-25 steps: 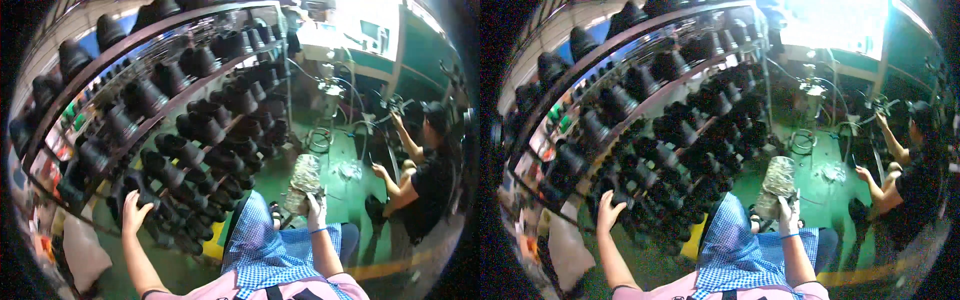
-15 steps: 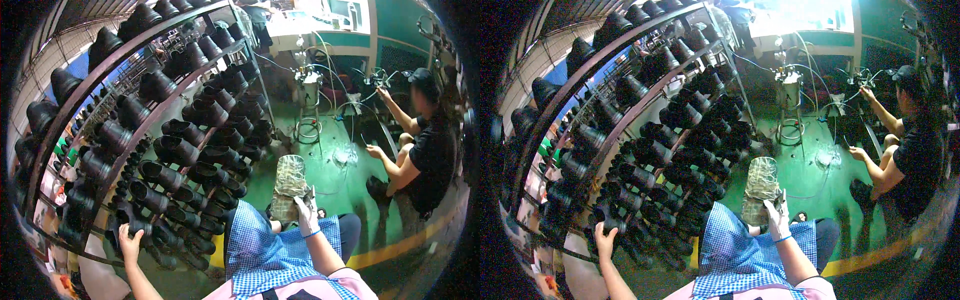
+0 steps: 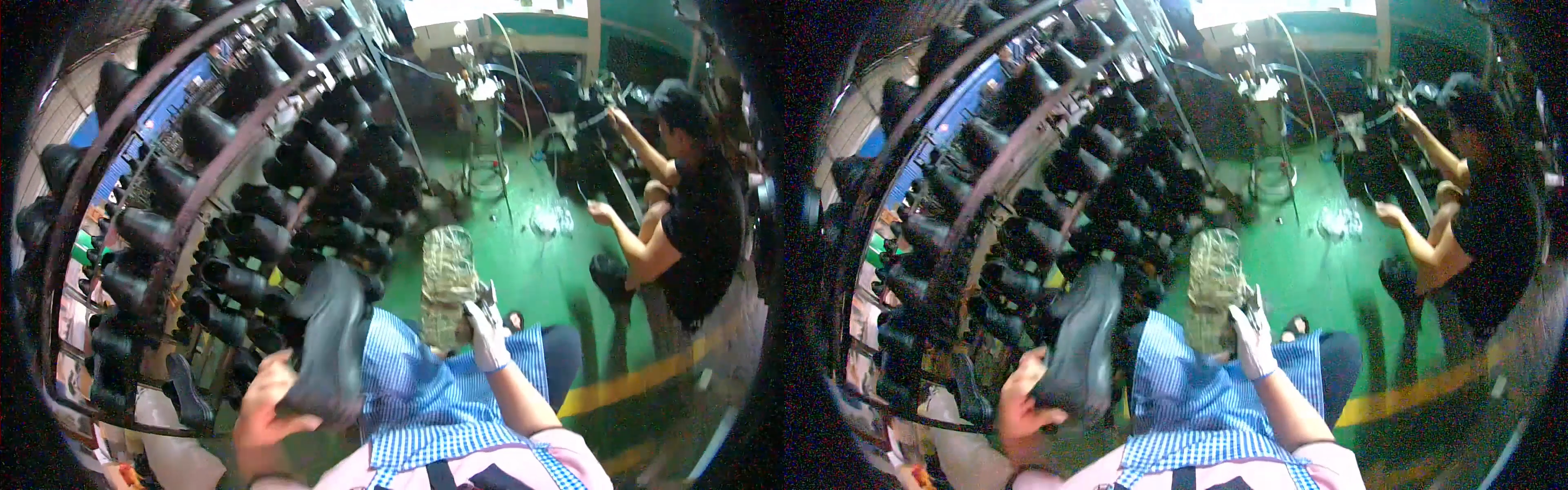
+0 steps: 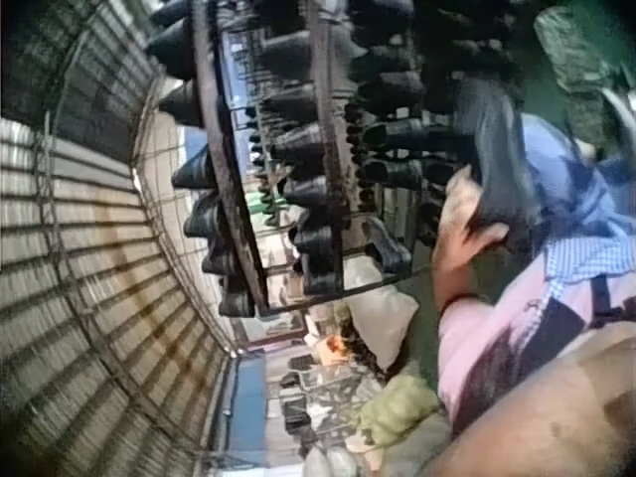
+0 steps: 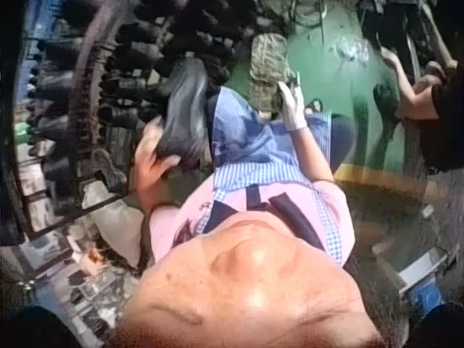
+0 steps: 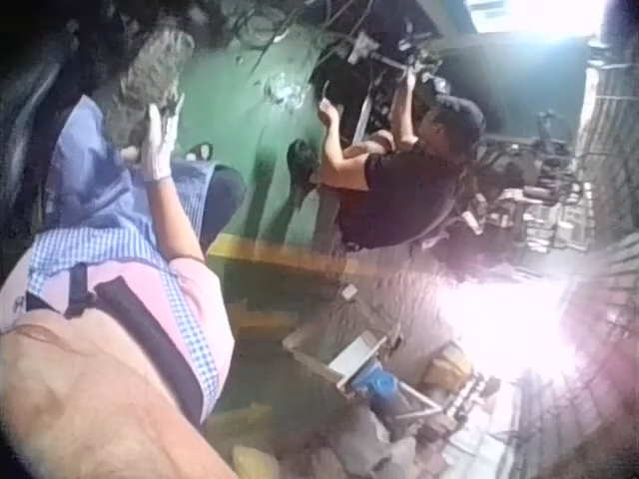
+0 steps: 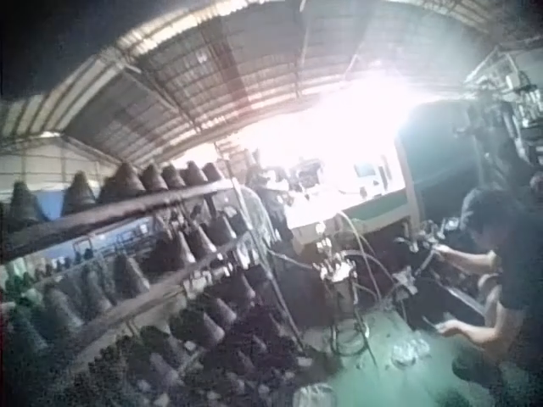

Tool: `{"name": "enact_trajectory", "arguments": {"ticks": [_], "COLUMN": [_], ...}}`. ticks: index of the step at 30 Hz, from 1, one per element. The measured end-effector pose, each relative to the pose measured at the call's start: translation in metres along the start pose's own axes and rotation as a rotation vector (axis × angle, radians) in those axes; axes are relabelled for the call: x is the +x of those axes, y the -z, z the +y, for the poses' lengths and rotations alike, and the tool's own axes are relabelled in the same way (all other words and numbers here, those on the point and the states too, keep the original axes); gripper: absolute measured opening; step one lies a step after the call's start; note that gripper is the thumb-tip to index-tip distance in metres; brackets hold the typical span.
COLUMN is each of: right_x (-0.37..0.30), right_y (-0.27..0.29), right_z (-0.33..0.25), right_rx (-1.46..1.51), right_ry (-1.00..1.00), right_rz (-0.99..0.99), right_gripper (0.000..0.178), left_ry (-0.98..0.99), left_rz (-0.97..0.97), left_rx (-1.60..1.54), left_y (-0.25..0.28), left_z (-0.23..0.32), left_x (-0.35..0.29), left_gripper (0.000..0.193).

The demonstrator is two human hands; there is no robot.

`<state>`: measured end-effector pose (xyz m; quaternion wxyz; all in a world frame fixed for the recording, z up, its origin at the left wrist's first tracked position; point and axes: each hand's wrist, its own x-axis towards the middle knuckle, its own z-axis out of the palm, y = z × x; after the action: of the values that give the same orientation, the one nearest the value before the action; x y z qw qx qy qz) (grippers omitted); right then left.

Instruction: Apply glue to the bottom of shoes using a specialized spray nozzle.

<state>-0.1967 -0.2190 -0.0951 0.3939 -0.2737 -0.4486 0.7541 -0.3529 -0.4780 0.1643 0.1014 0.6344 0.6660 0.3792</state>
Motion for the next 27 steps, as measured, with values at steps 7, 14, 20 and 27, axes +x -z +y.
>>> {"name": "enact_trajectory", "arguments": {"ticks": [7,14,20,27], "right_x": [-0.004,-0.003,-0.006,-0.051], "right_y": [0.010,0.027,0.029,0.059], "right_z": [0.000,0.006,0.022,-0.045], "right_rx": [-0.433,-0.462,-0.827,-0.218], "right_ry": [0.280,0.033,0.209,-0.261], "right_rz": [-0.114,0.062,0.062,-0.023], "right_gripper": [0.061,0.043,0.026,0.021], "left_ry": [-0.308,-0.263,-0.537,-0.596], "left_rz": [-0.370,-0.285,-0.382,-0.486], "left_rx": [0.200,0.250,0.565,0.580], "left_y": [-0.123,-0.138,-0.138,-0.145], "left_z": [-0.087,-0.081,-0.071,-0.066], "left_x": [0.115,0.093,0.104,0.122], "left_gripper": [0.030,0.042,0.037,0.032]}}
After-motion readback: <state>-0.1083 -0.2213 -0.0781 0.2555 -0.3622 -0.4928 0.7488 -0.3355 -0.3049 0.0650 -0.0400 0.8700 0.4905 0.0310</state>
